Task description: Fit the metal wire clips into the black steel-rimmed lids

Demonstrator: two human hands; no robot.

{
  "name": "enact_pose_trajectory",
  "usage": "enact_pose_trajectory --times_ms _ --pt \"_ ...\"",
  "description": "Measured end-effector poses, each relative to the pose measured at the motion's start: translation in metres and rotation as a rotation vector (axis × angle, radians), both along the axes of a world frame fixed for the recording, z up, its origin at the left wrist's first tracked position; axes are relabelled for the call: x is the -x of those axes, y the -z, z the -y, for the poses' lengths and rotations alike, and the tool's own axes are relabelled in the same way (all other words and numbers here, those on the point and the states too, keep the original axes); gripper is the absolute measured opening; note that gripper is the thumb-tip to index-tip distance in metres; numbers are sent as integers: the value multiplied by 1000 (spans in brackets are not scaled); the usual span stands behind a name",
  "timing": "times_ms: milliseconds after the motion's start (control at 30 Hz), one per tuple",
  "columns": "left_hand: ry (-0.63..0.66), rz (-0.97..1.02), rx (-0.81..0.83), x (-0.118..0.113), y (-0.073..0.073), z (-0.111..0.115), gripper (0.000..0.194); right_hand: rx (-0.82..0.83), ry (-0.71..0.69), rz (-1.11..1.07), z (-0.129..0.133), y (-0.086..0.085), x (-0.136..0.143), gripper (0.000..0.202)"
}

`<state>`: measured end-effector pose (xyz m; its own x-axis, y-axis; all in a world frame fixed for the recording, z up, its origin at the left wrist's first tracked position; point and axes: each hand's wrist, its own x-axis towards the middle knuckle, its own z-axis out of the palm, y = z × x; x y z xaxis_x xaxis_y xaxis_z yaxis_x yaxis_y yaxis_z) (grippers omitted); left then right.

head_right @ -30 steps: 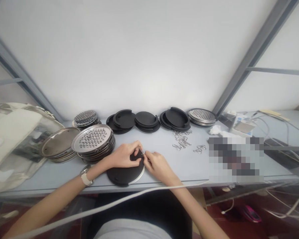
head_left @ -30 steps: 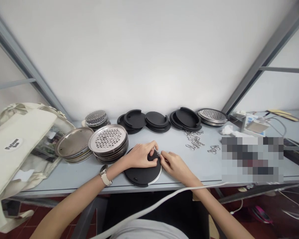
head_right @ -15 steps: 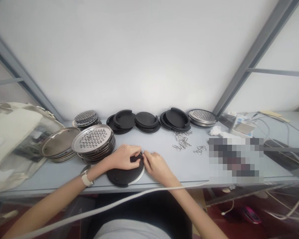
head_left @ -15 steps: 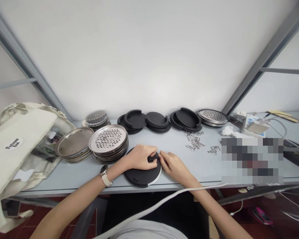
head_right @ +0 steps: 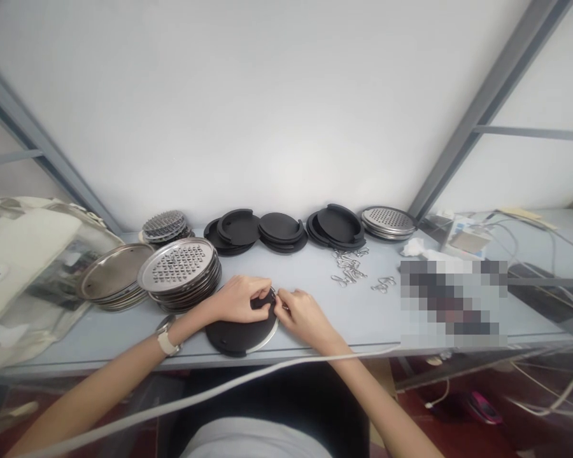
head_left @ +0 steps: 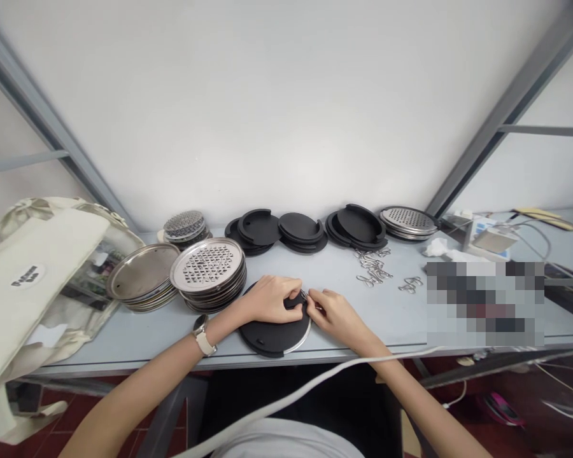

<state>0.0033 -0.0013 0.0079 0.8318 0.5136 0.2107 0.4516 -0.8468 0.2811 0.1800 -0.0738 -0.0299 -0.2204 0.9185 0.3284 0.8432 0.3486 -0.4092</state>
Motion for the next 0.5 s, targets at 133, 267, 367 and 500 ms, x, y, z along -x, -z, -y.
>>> enact_pose_trajectory --times_ms 133,267,367,500 --pt "8 11 -11 0 1 0 15 3 2 3 0 0 0 22" --pt "9 19 -8 0 2 -1 17 6 3 1 1 0 0 22" --pt "16 21 1 1 2 -1 18 8 3 -1 1 0 -1 22" --pt "24 24 5 0 2 -1 19 12 3 -4 0 0 0 22"
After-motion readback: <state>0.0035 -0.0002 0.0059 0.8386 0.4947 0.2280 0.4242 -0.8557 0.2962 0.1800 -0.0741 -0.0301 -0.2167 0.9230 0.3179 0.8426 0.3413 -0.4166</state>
